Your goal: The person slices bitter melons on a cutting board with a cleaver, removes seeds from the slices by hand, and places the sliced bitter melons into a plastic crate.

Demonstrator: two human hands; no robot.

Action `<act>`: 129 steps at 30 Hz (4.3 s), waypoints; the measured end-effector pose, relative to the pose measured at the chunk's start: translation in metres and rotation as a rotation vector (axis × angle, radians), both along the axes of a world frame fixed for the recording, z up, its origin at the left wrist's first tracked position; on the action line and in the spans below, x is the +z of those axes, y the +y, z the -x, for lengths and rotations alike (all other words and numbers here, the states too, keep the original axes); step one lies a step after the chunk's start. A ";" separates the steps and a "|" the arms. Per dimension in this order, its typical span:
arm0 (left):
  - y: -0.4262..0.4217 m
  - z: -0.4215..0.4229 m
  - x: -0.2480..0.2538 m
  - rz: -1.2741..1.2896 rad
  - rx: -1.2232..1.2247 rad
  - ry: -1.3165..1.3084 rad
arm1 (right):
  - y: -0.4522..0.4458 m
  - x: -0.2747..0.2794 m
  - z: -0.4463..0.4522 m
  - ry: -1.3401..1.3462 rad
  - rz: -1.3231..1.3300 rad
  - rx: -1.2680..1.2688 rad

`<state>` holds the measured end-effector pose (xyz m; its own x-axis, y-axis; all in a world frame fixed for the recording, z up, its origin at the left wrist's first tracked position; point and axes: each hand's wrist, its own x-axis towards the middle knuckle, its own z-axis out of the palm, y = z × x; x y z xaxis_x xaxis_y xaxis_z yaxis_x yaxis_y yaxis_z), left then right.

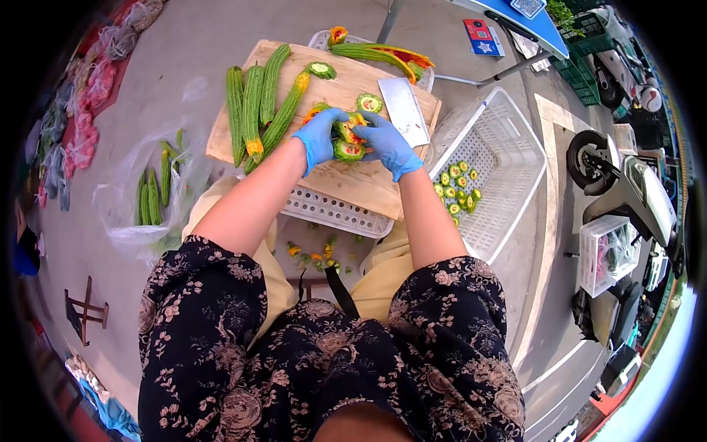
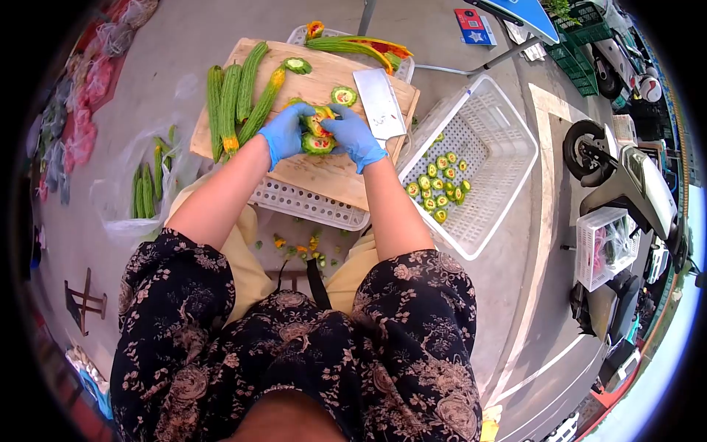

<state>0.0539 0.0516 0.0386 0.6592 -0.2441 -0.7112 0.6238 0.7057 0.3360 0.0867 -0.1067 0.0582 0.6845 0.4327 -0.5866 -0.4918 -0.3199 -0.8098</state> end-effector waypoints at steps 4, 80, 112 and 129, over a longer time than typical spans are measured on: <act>0.024 -0.061 0.005 -0.133 0.023 -0.251 | 0.020 0.015 -0.055 -0.079 -0.028 -0.060; 0.036 0.301 0.088 -0.075 0.810 -0.142 | 0.010 0.075 0.326 -0.896 0.106 -0.050; 0.054 0.321 0.101 0.155 0.837 -0.494 | -0.074 0.029 0.360 -0.462 0.400 -0.028; 0.037 0.304 0.112 0.427 0.591 -0.685 | -0.057 0.077 0.311 -0.685 -0.018 -0.339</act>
<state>-0.2501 0.0889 0.1504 0.9922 0.1087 -0.0618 -0.0994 0.9855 0.1375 -0.2239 -0.1639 0.1356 0.9900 0.1397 0.0217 0.0530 -0.2246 -0.9730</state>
